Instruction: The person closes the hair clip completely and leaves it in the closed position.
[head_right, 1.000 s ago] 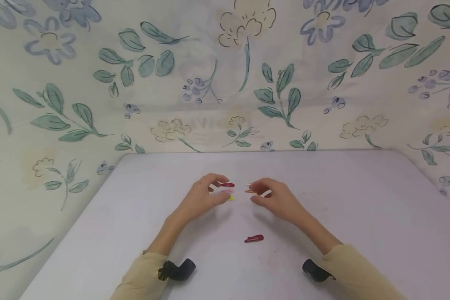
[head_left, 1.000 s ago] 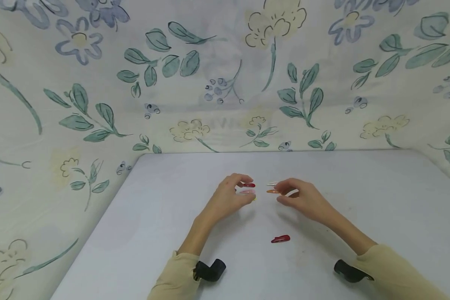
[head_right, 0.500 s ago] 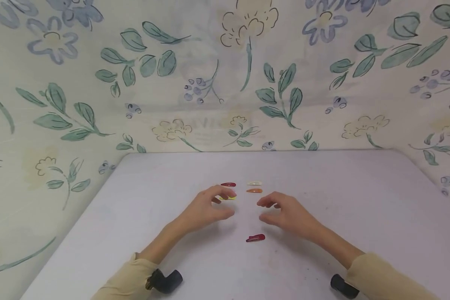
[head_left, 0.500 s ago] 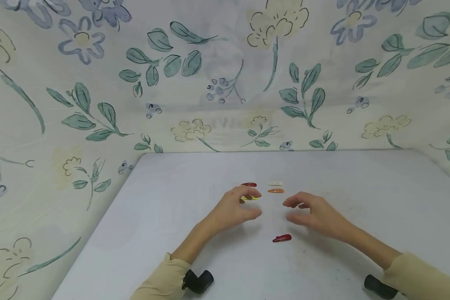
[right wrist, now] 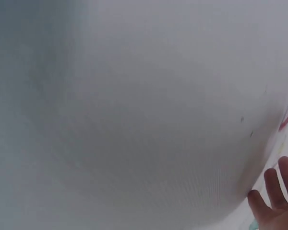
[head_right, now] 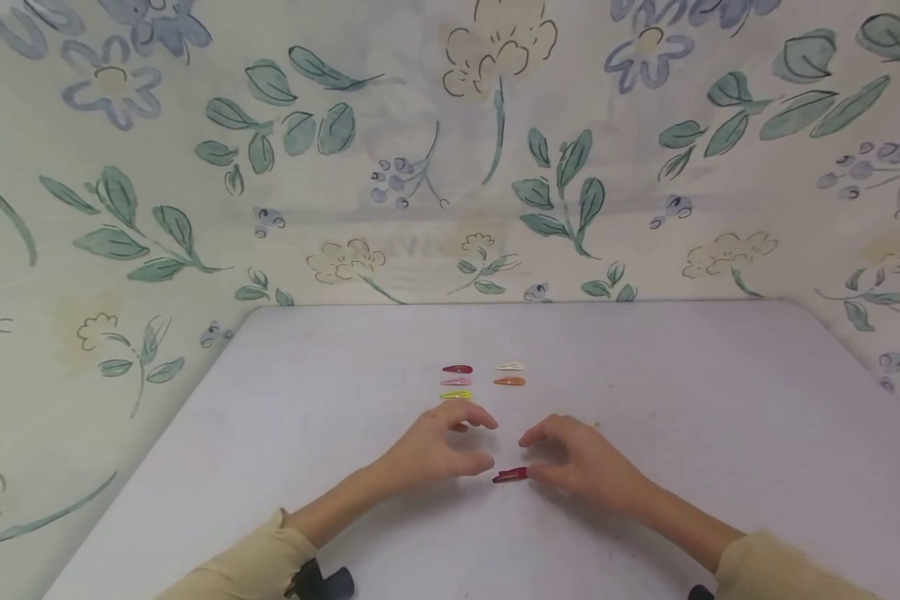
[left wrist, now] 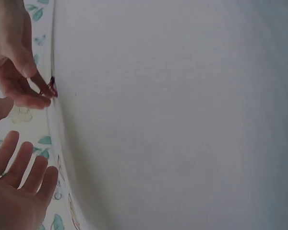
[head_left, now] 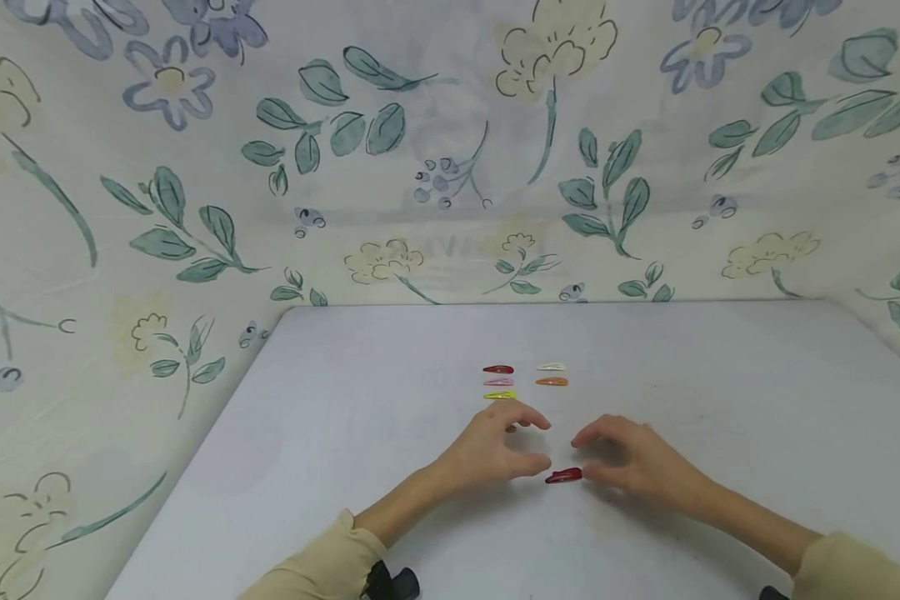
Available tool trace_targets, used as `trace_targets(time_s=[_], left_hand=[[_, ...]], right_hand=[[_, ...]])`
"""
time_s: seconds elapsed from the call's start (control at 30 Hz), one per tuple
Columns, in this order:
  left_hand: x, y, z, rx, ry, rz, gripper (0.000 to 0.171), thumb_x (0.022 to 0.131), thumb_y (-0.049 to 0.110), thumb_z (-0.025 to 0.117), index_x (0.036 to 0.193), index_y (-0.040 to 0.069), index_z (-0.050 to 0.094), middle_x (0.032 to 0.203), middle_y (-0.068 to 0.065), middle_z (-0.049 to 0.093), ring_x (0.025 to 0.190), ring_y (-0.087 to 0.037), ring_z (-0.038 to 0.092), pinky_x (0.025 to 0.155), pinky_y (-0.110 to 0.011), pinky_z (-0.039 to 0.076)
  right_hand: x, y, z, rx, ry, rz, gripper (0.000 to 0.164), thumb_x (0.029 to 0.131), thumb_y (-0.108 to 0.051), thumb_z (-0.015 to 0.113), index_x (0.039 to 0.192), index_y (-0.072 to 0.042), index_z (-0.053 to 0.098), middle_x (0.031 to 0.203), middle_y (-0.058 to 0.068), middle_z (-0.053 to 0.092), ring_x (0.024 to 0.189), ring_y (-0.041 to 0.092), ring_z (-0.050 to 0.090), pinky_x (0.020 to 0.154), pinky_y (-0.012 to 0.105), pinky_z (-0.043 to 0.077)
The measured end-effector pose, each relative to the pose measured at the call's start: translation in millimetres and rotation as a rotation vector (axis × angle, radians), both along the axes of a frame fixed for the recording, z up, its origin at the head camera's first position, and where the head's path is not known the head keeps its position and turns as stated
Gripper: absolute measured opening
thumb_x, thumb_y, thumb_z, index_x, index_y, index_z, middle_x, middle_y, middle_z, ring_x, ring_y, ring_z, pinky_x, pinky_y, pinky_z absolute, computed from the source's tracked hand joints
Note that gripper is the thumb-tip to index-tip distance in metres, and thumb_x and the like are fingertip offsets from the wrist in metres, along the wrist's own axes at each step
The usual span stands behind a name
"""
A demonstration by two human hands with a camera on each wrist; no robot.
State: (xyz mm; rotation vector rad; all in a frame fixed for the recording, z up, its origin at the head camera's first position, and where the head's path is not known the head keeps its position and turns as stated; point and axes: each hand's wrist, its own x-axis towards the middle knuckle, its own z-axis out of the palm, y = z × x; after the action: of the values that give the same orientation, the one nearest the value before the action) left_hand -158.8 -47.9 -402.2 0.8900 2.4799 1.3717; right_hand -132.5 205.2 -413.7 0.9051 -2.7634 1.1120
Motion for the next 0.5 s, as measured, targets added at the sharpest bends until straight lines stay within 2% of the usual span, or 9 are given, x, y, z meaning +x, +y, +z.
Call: trace_targets(time_s=[0.17,0.23,0.4,0.5], left_hand=[[6.2,8,-4.4,-0.025,-0.009,0.007,0.031,0.080,0.017,0.077,0.110,0.011,0.070,0.110,0.003,0.065,0.108,-0.020,0.055,0.096,-0.032,0.046],[8.2,10,-6.6,-0.064,-0.014,0.013,0.030,0.080,0.018,0.077,0.109,0.014,0.071,0.109,0.007,0.063,0.109,-0.016,0.053,0.096,-0.030,0.045],[11.3,13,-11.6,-0.166,0.005,0.011,0.026,0.081,0.020,0.078,0.105,0.018,0.071,0.109,0.011,0.060,0.111,-0.009,0.048,0.098,-0.027,0.043],[11.9,13,-13.0,-0.193,0.030,-0.003,0.023,0.082,0.020,0.077,0.103,0.017,0.072,0.110,0.009,0.060,0.113,-0.009,0.047,0.099,-0.027,0.043]], right_hand=[[4.4,-5,-3.6,0.039,-0.046,-0.031,0.027,0.083,-0.013,0.077,0.107,-0.022,0.069,0.106,-0.013,0.064,0.103,0.012,0.058,0.093,0.034,0.048],[6.8,-7,-5.3,0.050,-0.058,-0.059,0.026,0.083,-0.013,0.077,0.106,-0.023,0.069,0.106,-0.014,0.062,0.104,0.012,0.057,0.094,0.034,0.049],[12.2,-11,-9.2,0.077,-0.032,-0.112,0.025,0.083,-0.014,0.077,0.101,-0.028,0.069,0.111,-0.014,0.058,0.106,0.012,0.055,0.093,0.034,0.049],[12.2,-13,-9.6,0.110,-0.014,-0.120,0.022,0.083,-0.015,0.078,0.100,-0.027,0.070,0.112,-0.012,0.058,0.107,0.014,0.055,0.091,0.036,0.050]])
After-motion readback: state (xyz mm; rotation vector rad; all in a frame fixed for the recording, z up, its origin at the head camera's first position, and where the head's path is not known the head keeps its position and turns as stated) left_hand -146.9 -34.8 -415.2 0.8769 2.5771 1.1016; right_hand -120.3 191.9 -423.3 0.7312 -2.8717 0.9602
